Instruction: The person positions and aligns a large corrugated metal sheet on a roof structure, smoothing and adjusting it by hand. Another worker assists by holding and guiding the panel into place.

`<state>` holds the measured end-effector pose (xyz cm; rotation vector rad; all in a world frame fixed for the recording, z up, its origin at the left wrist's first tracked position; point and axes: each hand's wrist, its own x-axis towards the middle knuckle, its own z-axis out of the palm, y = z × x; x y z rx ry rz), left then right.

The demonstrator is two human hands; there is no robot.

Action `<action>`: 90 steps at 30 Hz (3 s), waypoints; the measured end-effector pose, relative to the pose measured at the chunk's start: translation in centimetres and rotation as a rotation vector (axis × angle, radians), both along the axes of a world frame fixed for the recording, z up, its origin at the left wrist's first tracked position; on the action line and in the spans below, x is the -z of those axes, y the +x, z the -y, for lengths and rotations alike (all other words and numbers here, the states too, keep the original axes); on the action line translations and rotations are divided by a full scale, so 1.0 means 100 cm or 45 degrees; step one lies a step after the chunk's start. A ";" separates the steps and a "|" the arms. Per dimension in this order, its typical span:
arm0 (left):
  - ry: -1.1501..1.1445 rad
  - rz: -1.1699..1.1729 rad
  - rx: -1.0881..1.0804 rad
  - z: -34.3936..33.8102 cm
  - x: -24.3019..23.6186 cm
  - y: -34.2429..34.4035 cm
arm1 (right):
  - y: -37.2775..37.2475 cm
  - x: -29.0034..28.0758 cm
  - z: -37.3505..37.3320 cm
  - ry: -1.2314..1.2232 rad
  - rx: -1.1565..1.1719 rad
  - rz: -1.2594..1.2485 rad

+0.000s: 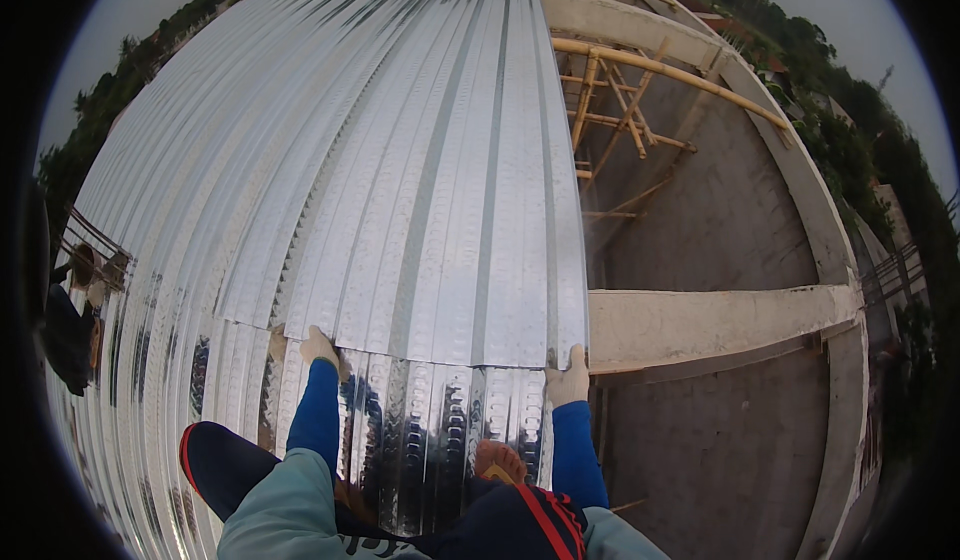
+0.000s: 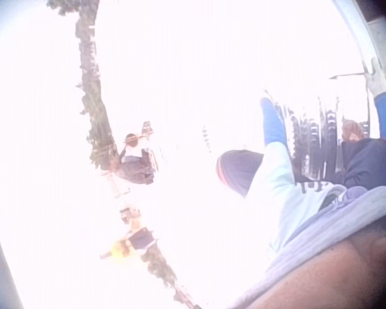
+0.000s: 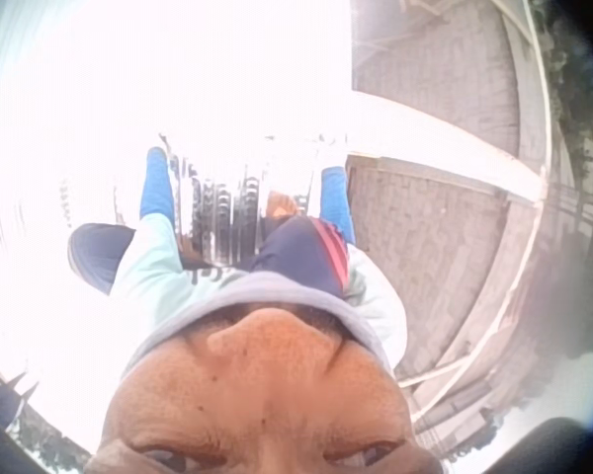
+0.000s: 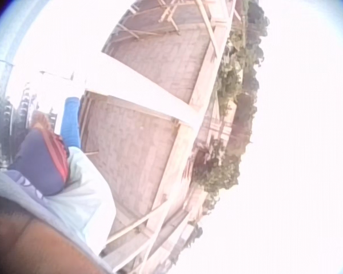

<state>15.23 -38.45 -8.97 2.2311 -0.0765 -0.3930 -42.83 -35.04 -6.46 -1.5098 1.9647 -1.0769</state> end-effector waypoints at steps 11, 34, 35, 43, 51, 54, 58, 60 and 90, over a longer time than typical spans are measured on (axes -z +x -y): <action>0.047 0.067 0.176 -0.007 -0.014 0.012 | 0.030 -0.024 0.021 0.147 0.822 2.140; -0.043 -1.132 0.320 0.019 0.011 0.131 | 0.031 -0.044 -0.012 -0.231 0.753 2.356; -0.001 -1.150 0.361 0.023 0.010 0.132 | 0.027 -0.047 -0.014 -0.203 0.772 2.355; 0.116 -1.262 0.491 0.020 -0.006 0.149 | 0.004 -0.076 -0.041 0.256 0.894 1.557; 0.063 -1.187 0.416 0.016 -0.005 0.128 | -0.098 -0.065 0.006 0.342 0.093 0.268; 0.076 -1.163 0.372 0.012 -0.013 0.152 | -0.112 -0.044 0.034 0.209 -0.164 0.014; -0.011 -1.111 0.328 0.011 -0.005 0.124 | -0.130 -0.037 0.030 0.127 -0.418 -0.148; -0.030 -1.117 0.354 0.014 -0.004 0.116 | -0.135 -0.042 0.026 0.145 -0.507 -0.229; 0.159 -0.961 0.220 0.014 -0.027 0.102 | -0.143 -0.052 0.020 0.258 -0.600 -0.125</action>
